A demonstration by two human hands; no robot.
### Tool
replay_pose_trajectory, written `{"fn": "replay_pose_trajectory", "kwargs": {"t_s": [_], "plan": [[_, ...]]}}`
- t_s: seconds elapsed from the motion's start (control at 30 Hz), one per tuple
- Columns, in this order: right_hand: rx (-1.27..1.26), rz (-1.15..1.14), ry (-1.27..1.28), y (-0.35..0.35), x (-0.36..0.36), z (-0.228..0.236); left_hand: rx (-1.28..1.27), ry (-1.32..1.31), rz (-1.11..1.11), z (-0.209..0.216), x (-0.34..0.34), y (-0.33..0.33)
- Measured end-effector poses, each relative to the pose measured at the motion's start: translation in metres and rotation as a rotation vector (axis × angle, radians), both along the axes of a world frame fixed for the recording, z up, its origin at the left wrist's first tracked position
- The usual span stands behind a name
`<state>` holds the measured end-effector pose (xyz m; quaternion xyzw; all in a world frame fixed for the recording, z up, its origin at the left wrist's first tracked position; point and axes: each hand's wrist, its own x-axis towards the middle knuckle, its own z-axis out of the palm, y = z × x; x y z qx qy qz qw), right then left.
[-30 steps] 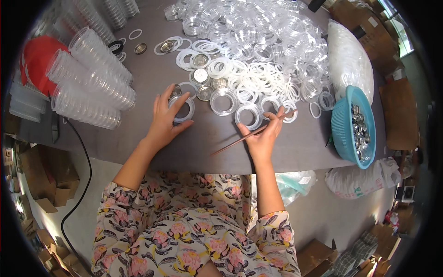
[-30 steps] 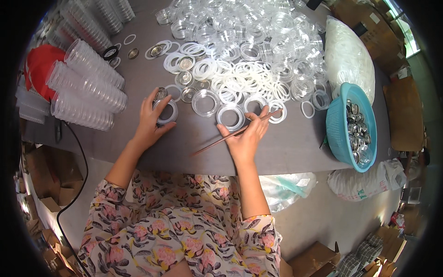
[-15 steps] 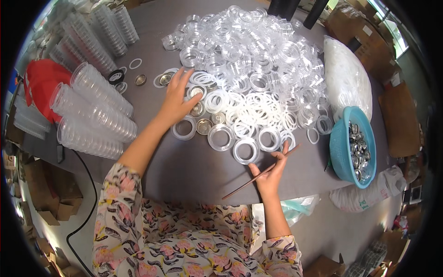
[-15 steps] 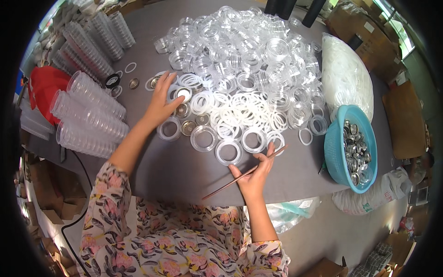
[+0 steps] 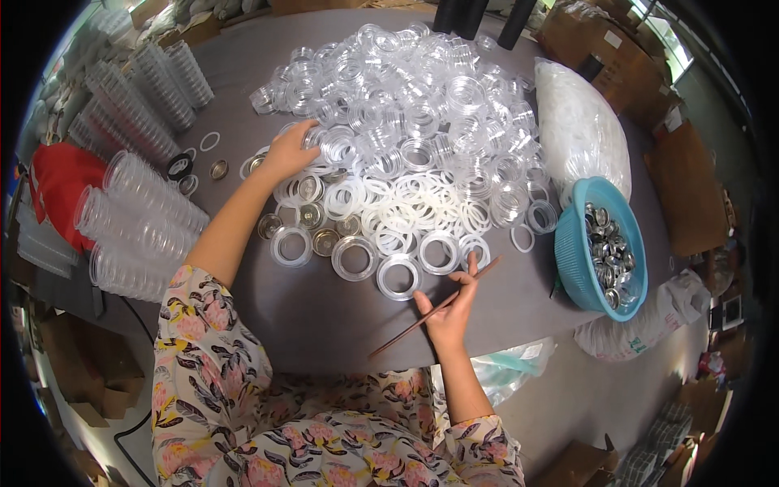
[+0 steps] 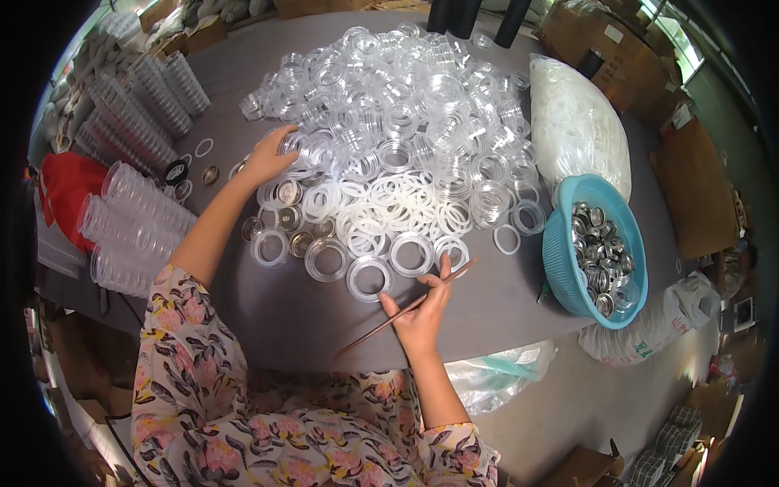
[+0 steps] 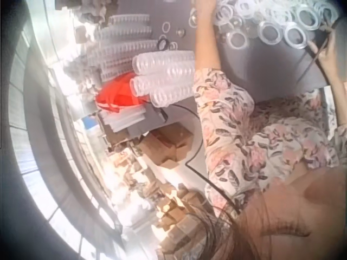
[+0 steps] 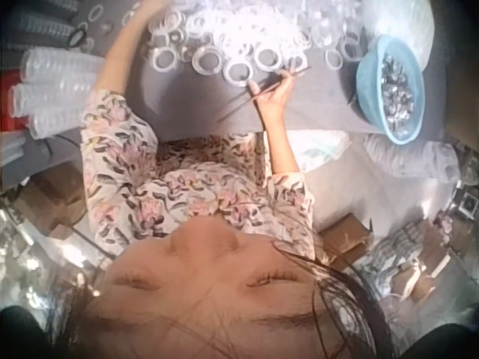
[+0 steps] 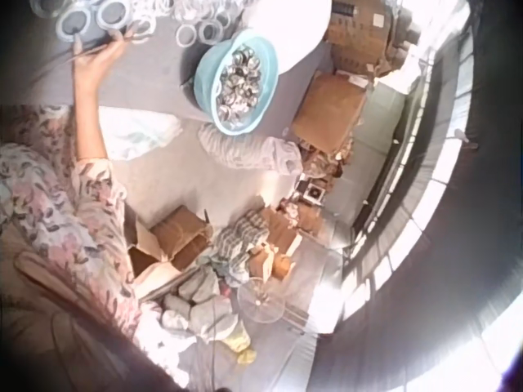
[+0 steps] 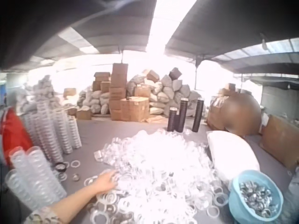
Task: The person assembles clear plastic cups by inserting white plastic rings into the rims. They use a thin wooden stick to press the rings securely into place. The person handles the cups one at a time, picking them from a stack, inserting the ring, and placing the finished unit back into a stack.
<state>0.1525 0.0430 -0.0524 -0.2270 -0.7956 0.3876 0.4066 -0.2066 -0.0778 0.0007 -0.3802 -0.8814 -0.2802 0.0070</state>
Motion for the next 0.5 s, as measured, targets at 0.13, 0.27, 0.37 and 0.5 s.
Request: {"fn": "replay_pose_trajectory", "kwargs": {"t_s": [0.13, 0.27, 0.37, 0.5], "plan": [[0.03, -0.015, 0.008, 0.001, 0.0, 0.0, 0.071, 0.118, 0.123, 0.014, 0.031, -0.013], [0.037, -0.025, 0.022, 0.0, 0.001, -0.003, 0.613, -0.085, 0.146, 0.005, 0.042, -0.027], [0.022, -0.015, 0.034, -0.002, -0.001, -0.003, 0.768, -0.251, 0.035, -0.004, 0.04, -0.043], [0.081, -0.012, -0.009, -0.003, 0.001, 0.003, 0.994, -0.759, 0.039, 0.01, 0.059, -0.062]]}}
